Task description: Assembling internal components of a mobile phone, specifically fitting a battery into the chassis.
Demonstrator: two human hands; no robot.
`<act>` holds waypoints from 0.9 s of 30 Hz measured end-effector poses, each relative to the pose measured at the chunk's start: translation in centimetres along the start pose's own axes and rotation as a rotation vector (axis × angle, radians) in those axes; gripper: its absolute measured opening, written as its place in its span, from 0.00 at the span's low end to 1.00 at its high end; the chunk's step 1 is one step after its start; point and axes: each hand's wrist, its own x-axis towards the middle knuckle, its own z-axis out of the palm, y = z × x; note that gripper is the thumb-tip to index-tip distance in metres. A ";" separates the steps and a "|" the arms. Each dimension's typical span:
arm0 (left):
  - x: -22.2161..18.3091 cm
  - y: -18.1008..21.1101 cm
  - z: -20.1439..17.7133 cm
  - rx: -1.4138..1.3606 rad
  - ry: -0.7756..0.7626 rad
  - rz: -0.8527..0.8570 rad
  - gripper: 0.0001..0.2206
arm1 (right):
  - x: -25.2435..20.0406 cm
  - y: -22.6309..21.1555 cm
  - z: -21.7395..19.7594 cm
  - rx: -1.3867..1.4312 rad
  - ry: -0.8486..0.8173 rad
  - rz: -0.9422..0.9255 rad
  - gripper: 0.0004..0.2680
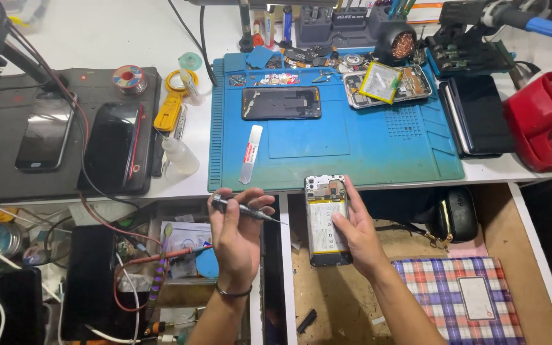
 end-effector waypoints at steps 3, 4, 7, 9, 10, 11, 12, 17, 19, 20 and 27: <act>0.1 0.4 0.3 0.127 0.078 0.025 0.10 | 0.1 -0.2 0.3 -0.041 0.044 0.037 0.32; 0.2 0.6 0.2 0.128 0.085 0.019 0.10 | 0.1 -0.5 0.5 -0.042 0.047 0.046 0.32; 0.6 0.8 -0.1 0.191 0.150 0.000 0.09 | 0.2 -0.9 0.9 -0.067 0.120 0.137 0.34; 0.9 0.9 -0.2 0.214 0.192 -0.019 0.10 | 0.3 -1.0 0.9 -0.059 0.135 0.142 0.33; 1.1 0.7 -0.4 0.217 0.195 -0.023 0.10 | 0.4 -1.0 0.9 -0.058 0.138 0.147 0.33; 1.1 0.6 -0.7 0.213 0.191 -0.024 0.09 | 0.5 -1.1 0.9 -0.048 0.146 0.161 0.33; 1.1 0.5 -0.9 0.209 0.186 -0.025 0.08 | 0.5 -1.1 0.8 -0.038 0.154 0.175 0.33; 1.1 -0.1 -1.6 0.246 0.196 -0.054 0.08 | 0.7 -1.7 1.0 -0.040 0.180 0.231 0.33; 1.2 -0.1 -1.5 0.257 0.198 -0.065 0.08 | 0.8 -1.6 0.9 -0.051 0.190 0.246 0.33; 1.2 -0.1 -1.4 0.259 0.211 -0.077 0.08 | 0.8 -1.4 0.7 -0.048 0.180 0.224 0.33; 1.2 -0.6 -1.6 0.258 0.241 -0.085 0.08 | 1.0 -0.9 0.2 -0.016 0.178 0.223 0.33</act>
